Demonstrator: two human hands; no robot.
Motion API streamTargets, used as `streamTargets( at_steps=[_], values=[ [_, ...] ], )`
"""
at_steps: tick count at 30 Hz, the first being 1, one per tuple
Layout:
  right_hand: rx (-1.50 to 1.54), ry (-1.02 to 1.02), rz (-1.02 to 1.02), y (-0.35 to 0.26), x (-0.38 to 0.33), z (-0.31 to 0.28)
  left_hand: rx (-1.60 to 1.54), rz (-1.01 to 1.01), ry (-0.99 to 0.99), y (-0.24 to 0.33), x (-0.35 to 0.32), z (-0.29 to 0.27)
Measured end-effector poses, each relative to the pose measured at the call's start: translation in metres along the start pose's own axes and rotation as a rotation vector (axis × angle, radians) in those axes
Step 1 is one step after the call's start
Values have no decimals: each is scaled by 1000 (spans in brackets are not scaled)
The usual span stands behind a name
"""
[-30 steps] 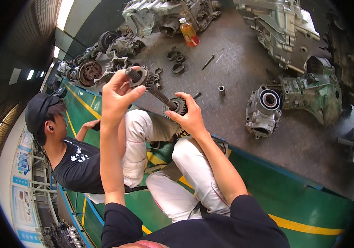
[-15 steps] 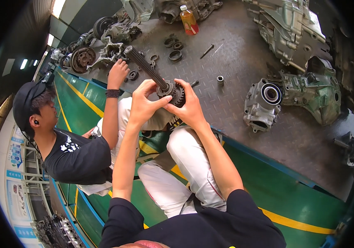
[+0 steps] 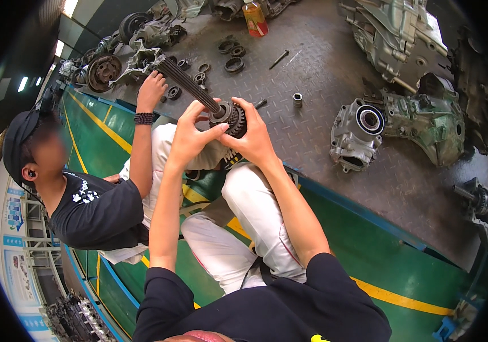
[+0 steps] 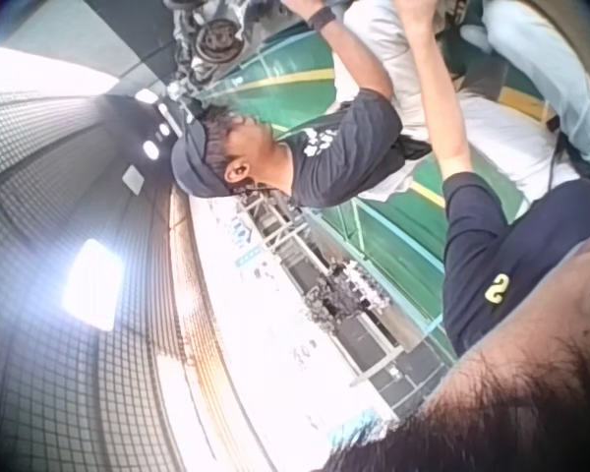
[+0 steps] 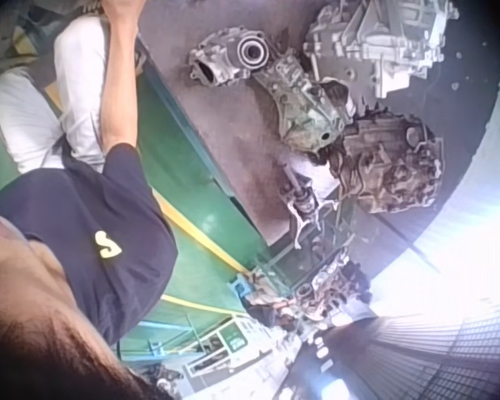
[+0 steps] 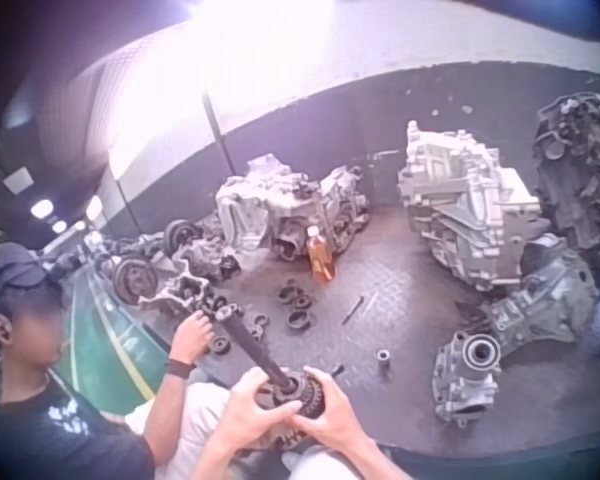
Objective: The person assembles a transmission shaft assembly by selecting gears and components from a workbench and sliding them onto the shaft by hand.
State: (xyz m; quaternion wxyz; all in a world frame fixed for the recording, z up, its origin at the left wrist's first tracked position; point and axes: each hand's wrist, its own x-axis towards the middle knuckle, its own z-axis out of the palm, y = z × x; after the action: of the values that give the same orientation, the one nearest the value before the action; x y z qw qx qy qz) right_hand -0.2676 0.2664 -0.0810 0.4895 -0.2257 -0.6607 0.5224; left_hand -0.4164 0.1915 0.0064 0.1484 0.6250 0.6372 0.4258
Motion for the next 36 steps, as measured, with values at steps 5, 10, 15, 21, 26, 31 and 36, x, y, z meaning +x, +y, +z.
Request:
streamTargets(
  at_steps=[5,10,15,21,26,31,36],
  values=[
    [-12,4,-7,1,0,0,47,-30,26,1,-4,0],
    [-3,18,-39,3,0,0,65,30,35,11,-6,6],
    [40,32,-19,5,0,1,141,53,47,14,0,10],
    [30,33,-14,3,1,3,162,21,114,11,2,10],
    [-24,49,-25,2,2,0,184,25,153,13,-3,9],
    [-1,43,-33,8,2,1,161,51,64,16,1,7],
    [82,15,32,5,5,-1,159,76,85,20,17,6]
  ],
)
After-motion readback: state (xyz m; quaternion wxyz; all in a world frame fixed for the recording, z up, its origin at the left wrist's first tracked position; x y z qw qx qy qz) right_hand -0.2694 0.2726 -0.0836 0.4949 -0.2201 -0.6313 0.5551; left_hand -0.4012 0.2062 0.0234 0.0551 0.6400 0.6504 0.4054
